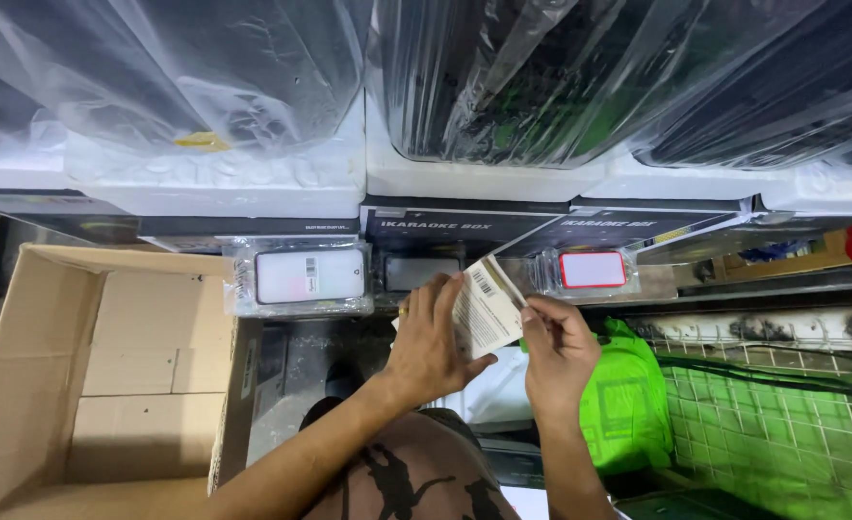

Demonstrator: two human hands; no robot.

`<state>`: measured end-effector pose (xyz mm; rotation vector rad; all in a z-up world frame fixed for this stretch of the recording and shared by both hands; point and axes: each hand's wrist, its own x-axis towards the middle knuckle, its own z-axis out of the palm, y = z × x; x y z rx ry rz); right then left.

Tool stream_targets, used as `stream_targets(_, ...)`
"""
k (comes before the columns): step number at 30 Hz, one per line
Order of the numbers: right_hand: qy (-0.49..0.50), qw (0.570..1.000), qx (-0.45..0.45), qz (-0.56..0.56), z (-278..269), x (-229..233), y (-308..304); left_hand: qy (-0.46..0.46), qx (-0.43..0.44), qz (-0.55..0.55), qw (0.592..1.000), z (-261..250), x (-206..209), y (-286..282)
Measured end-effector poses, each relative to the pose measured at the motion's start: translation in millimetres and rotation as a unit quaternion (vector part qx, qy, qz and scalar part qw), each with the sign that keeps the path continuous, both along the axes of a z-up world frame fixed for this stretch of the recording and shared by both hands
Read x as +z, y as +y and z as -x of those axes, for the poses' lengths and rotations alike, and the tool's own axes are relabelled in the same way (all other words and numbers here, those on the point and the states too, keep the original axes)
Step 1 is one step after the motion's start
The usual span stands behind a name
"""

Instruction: Organizing and packing various mobile phone cases into plastic sleeves and boxes.

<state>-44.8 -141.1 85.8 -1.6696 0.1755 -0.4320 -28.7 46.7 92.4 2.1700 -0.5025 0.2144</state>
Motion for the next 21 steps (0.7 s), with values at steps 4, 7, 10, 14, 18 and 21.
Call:
stream_targets(4,0.003,0.998,0.024,-0.058,-3.2,-12.0,-8.1,-0.021,0.009,-0.016,1.000,0.7,-5.0,4.7)
stream_targets(7,0.020,0.987,0.075,-0.140,-6.3,-0.1,-10.0,-0.031,0.011,0.014,0.999,2.1,-7.1,9.5)
stream_targets(10,0.064,0.984,0.114,-0.118,-5.9,10.1,-13.9,-0.015,0.008,0.011,1.000,4.4,-7.3,14.4)
stream_targets(14,0.090,0.991,0.092,0.038,-5.9,21.1,-9.7,-0.033,0.023,0.011,0.999,6.3,-10.0,19.7)
stream_targets(18,0.087,0.990,0.072,0.082,-5.2,25.0,-5.4,-0.065,0.029,0.003,0.997,6.2,-8.5,21.2)
stream_targets(21,0.062,0.993,0.076,0.066,-2.6,26.4,2.9,-0.054,0.030,0.003,0.998,8.0,-4.9,21.0)
